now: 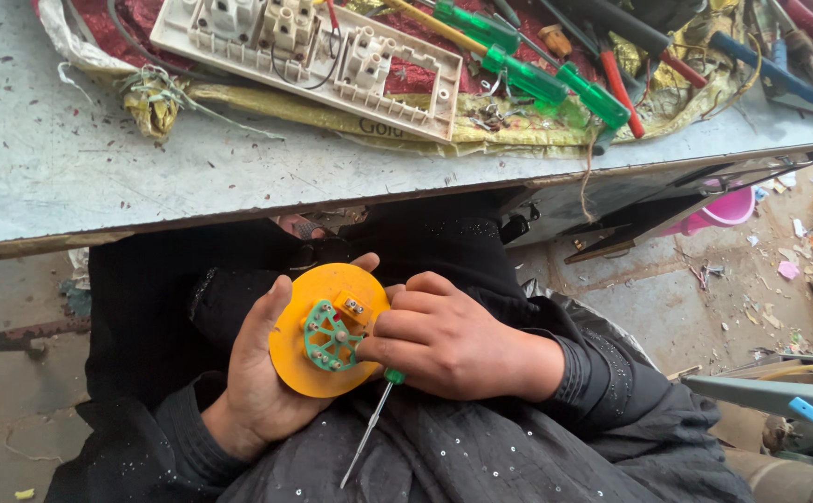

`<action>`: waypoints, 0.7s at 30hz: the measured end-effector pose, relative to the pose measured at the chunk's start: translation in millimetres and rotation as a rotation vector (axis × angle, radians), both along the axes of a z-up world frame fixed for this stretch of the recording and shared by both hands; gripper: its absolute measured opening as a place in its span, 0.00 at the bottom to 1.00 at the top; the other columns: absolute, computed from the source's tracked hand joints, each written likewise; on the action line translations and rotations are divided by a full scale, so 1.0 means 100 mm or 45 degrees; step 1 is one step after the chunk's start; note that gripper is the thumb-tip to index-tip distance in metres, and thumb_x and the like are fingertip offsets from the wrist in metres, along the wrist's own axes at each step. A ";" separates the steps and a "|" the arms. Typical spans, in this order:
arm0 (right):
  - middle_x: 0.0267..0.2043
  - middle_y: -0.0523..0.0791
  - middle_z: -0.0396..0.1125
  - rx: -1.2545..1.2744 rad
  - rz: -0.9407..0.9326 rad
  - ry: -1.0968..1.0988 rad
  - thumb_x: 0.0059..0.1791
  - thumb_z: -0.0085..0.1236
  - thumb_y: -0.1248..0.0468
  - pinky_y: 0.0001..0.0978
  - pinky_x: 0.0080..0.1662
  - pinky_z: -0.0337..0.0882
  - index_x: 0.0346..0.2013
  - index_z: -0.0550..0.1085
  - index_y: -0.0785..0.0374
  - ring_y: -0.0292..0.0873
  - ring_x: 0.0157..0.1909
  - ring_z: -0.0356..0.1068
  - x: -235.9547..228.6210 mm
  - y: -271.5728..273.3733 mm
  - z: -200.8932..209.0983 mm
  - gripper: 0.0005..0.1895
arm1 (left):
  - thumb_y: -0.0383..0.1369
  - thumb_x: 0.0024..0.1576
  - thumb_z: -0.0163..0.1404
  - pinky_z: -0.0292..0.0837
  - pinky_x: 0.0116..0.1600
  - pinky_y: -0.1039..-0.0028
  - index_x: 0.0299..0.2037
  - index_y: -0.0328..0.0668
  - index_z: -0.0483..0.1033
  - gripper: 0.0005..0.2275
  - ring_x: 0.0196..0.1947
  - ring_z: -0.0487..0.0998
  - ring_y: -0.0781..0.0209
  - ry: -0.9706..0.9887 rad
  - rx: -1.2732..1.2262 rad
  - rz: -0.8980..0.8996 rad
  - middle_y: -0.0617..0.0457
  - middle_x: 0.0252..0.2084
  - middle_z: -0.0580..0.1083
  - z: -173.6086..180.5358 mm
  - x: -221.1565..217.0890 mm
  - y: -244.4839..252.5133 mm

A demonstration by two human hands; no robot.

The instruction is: The person uses a screwdriver to manipulate and adjust components on a small circuit board attached to an orange plastic base.

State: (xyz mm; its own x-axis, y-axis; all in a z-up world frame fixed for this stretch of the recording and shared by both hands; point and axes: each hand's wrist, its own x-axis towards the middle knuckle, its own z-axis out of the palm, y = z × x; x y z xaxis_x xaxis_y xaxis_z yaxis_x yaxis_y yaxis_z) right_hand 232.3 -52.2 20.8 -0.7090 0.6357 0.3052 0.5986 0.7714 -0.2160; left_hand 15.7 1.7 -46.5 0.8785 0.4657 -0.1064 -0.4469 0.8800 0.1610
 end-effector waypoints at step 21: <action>0.43 0.44 0.65 -0.269 0.112 -0.030 0.40 0.67 0.59 0.47 0.57 0.62 0.49 0.72 0.61 0.47 0.51 0.68 0.01 -0.04 0.10 0.25 | 0.51 0.63 0.39 0.74 0.60 0.59 0.71 0.34 0.58 0.32 0.56 0.76 0.54 0.134 0.057 -0.236 0.44 0.59 0.72 -0.09 0.05 0.02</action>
State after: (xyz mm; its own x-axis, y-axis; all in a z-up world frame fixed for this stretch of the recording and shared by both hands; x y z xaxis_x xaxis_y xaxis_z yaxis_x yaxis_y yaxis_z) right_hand 232.9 -55.9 31.2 -0.7700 0.6189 0.1548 0.5375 0.7601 -0.3651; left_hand 20.6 3.5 -55.2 0.9348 0.3033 -0.1847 -0.2566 0.9365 0.2390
